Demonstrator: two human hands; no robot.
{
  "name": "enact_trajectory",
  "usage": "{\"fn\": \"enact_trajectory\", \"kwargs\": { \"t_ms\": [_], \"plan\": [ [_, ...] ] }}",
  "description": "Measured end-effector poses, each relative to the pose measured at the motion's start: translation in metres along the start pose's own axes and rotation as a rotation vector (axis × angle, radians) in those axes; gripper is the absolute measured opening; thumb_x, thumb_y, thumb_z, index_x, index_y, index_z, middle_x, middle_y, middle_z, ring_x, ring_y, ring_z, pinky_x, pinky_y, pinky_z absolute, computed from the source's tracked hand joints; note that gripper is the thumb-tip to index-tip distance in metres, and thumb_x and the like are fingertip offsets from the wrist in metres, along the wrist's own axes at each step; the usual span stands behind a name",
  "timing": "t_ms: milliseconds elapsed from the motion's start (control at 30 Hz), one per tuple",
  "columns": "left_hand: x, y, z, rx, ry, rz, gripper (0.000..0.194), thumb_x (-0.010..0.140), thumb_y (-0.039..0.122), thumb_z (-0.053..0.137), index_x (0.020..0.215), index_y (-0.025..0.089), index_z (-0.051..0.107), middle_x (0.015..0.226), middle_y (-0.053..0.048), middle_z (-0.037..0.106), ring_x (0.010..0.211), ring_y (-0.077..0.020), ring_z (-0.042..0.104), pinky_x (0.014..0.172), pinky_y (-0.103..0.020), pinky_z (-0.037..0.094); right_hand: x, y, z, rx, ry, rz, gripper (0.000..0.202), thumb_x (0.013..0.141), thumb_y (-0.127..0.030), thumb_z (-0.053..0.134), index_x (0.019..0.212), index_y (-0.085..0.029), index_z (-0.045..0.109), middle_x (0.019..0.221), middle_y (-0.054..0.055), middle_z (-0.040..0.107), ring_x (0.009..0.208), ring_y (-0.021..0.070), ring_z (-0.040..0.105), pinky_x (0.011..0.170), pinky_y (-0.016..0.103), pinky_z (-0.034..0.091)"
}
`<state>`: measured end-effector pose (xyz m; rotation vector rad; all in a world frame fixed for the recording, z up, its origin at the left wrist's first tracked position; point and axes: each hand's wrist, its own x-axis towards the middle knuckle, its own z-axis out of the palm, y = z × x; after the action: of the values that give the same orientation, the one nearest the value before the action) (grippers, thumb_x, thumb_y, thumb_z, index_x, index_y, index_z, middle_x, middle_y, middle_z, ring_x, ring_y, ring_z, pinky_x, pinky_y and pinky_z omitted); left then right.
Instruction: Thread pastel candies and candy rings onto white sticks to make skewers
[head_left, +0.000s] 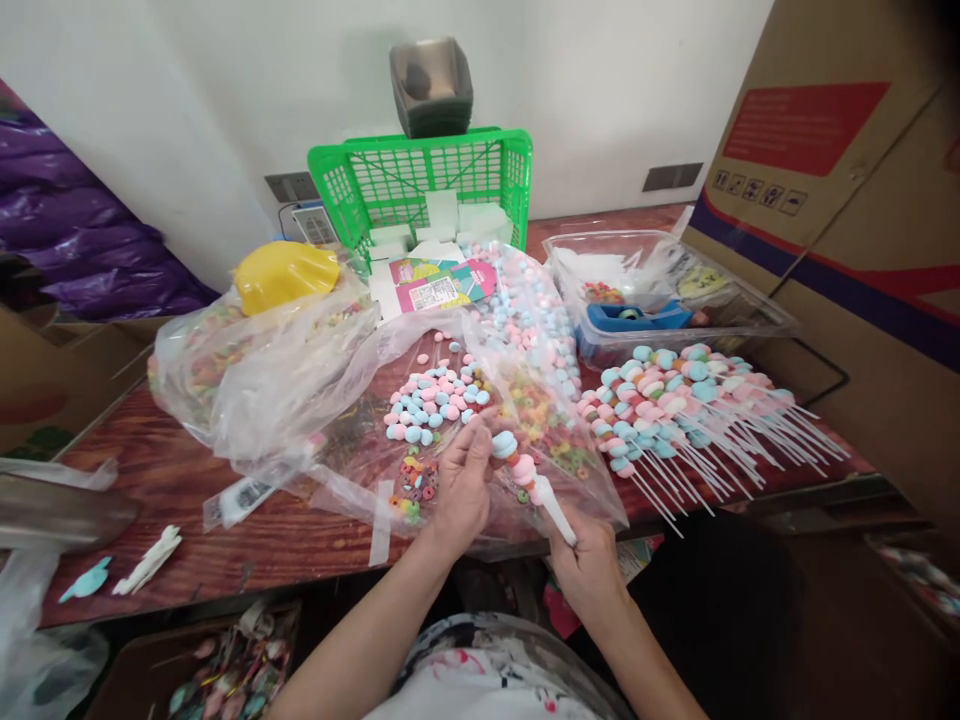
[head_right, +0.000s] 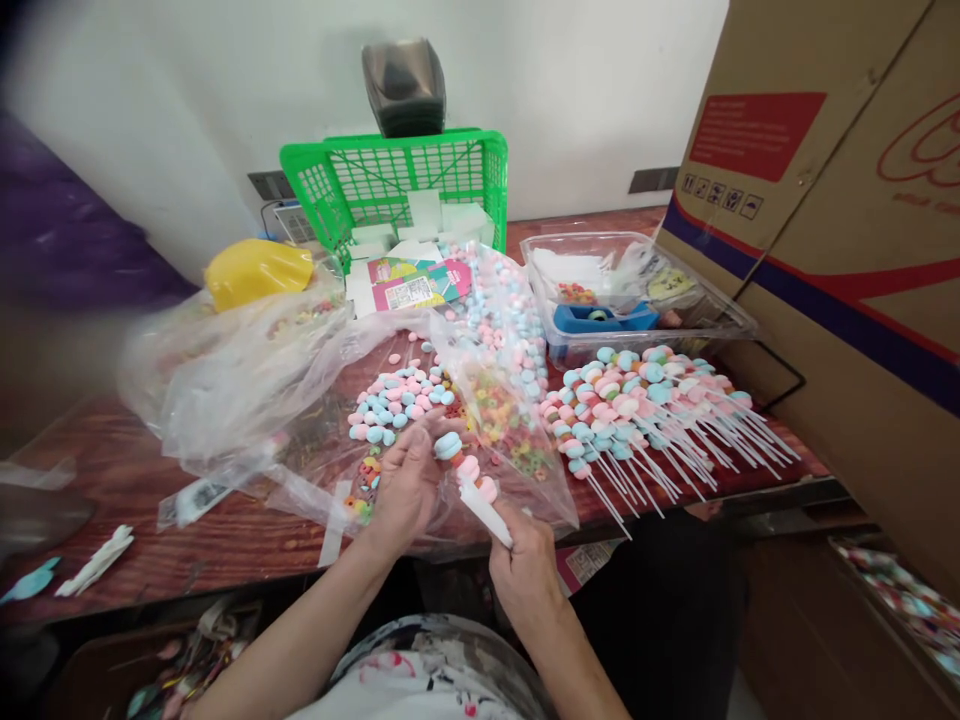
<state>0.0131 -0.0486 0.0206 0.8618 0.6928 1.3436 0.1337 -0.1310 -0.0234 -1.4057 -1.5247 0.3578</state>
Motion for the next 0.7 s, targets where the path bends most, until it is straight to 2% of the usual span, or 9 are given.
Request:
{"fn": "enact_trajectory", "kwargs": {
  "t_ms": [133,267,333,533,700],
  "plan": [
    [-0.002,-0.010,0.011,0.013,-0.048,-0.165,0.031,0.082,0.044,0.064,0.075,0.014,0.067,0.063,-0.002,0.066,0.046,-0.0077,0.054,0.047,-0.019,0.046,-0.006,0.010,0.001,-0.050,-0.036,-0.017,0.033,0.080,-0.009,0.041,0.094,-0.017,0.071,0.070,0.004,0.068,0.060,0.0175,0.063,0.059,0.026,0.048],
    [-0.009,-0.020,0.020,-0.030,-0.014,-0.254,0.033,0.078,0.048,0.065,0.072,0.017,0.058,0.055,0.002,0.060,0.040,-0.0065,0.049,0.037,-0.015,0.037,-0.010,0.007,0.010,-0.021,-0.054,0.002,0.030,0.080,-0.008,0.040,0.083,-0.016,0.069,0.062,0.004,0.065,0.053,0.0153,0.058,0.054,0.024,0.043],
    [-0.006,-0.018,0.024,-0.032,0.002,-0.253,0.035,0.077,0.051,0.066,0.072,0.018,0.054,0.052,0.004,0.055,0.038,-0.0071,0.049,0.033,-0.014,0.032,-0.007,0.001,0.014,0.016,-0.064,0.014,0.028,0.080,-0.008,0.040,0.081,-0.015,0.068,0.061,0.004,0.064,0.051,0.0143,0.055,0.053,0.023,0.041],
    [0.016,0.002,0.035,-0.022,0.104,-0.171,0.032,0.074,0.043,0.070,0.074,0.018,0.050,0.056,0.007,0.053,0.033,-0.0042,0.044,0.031,-0.014,0.034,0.005,-0.014,0.011,0.140,-0.093,0.063,0.026,0.083,-0.013,0.040,0.068,-0.019,0.060,0.058,0.000,0.058,0.052,0.0122,0.051,0.053,0.022,0.040],
    [0.014,-0.003,0.037,0.038,0.053,-0.189,0.031,0.075,0.040,0.070,0.073,0.018,0.050,0.056,0.008,0.052,0.032,-0.0027,0.042,0.030,-0.012,0.030,-0.001,-0.010,0.018,0.205,-0.009,0.107,0.026,0.084,-0.017,0.041,0.071,-0.018,0.064,0.057,-0.001,0.058,0.051,0.0127,0.050,0.053,0.023,0.040]
  ]
}}
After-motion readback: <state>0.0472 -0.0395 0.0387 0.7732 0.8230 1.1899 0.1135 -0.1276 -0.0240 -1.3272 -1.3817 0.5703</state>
